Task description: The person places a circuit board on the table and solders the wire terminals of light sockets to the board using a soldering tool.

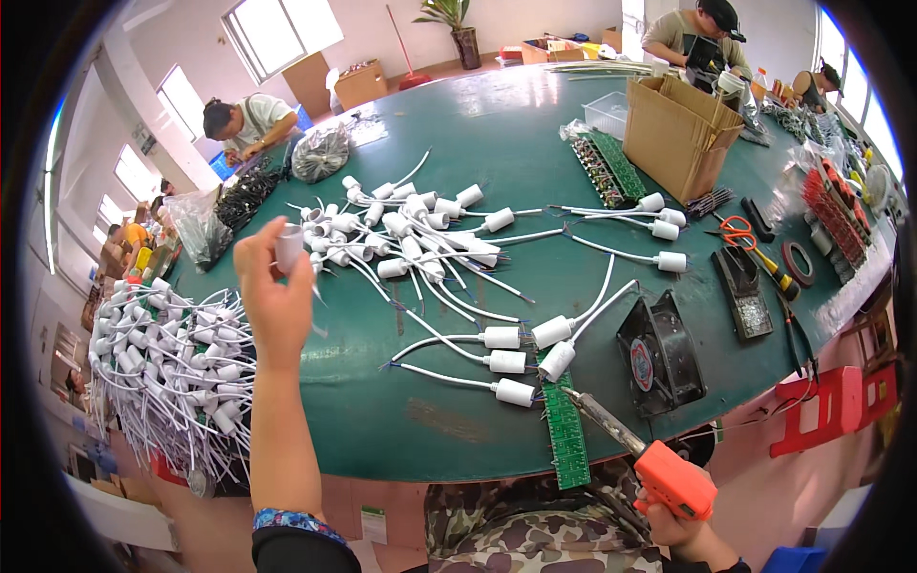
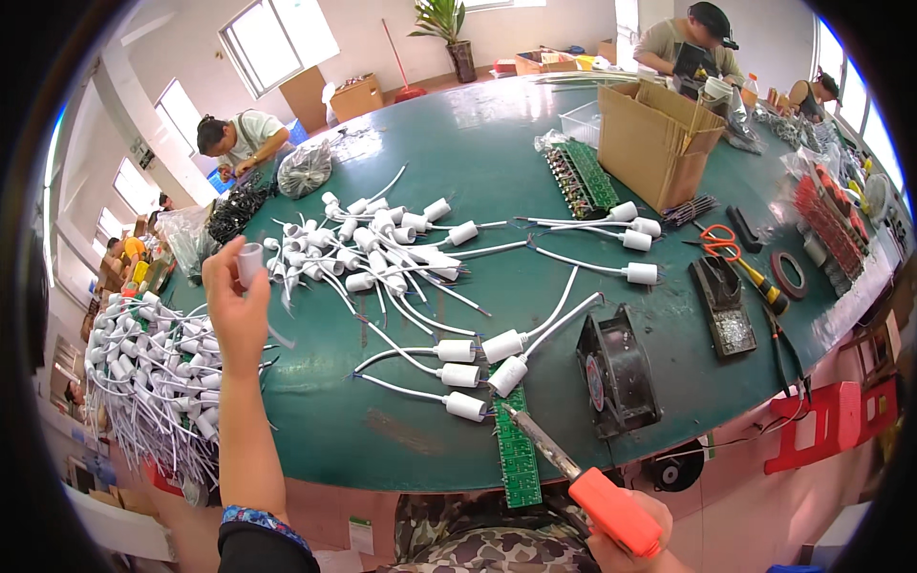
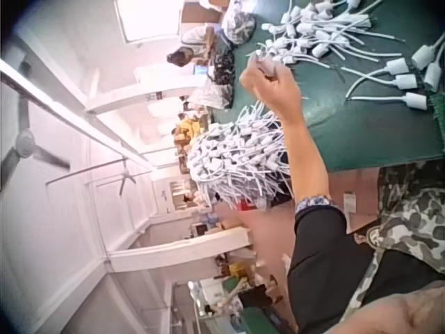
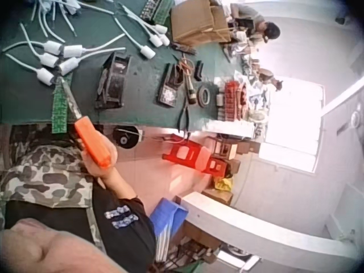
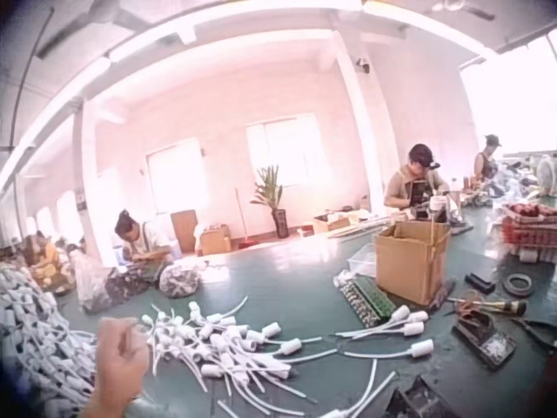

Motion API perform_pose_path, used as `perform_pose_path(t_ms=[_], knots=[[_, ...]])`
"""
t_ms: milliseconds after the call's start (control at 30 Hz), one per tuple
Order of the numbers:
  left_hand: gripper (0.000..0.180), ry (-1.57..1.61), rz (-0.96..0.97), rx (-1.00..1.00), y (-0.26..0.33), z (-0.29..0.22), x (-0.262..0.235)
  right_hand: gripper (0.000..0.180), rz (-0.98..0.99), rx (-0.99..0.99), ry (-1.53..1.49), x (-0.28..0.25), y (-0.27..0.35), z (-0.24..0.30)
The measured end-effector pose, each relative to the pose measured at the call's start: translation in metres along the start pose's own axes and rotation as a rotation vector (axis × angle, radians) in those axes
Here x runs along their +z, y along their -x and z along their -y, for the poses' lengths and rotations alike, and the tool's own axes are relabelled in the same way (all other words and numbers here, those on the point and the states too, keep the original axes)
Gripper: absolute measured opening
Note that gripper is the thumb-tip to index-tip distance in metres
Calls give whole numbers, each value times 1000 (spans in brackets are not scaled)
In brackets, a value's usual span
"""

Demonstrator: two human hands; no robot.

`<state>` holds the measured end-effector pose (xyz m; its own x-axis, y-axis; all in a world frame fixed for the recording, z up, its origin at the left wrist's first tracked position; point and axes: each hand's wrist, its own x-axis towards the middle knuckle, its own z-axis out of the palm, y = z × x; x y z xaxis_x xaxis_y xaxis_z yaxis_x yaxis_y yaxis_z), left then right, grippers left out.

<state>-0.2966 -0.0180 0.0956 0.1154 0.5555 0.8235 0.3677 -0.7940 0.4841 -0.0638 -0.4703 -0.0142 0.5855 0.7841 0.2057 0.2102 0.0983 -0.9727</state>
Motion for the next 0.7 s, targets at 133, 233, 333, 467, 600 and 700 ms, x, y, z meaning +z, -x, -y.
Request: perform_pose_path(t_ms=[133, 233, 333, 467, 600, 700], knots=[[43, 9, 663, 290, 61, -76, 6, 35, 37, -117, 152, -3, -7, 5], [35, 227, 868, 123, 110, -101, 27, 31, 84, -189, 149, -6, -7, 2], [36, 250, 926, 56, 136, -103, 38, 29, 74, -194, 206, -9, 0, -5], [33, 264, 925, 99, 150, -103, 46, 27, -25, -272, 291, -11, 9, -18], [26, 259, 861, 210, 156, -107, 53, 34, 56, -387, 388, -24, 10, -26], [24, 199, 860, 228, 163, -111, 54, 58, 146, -414, 407, -30, 11, -31]])
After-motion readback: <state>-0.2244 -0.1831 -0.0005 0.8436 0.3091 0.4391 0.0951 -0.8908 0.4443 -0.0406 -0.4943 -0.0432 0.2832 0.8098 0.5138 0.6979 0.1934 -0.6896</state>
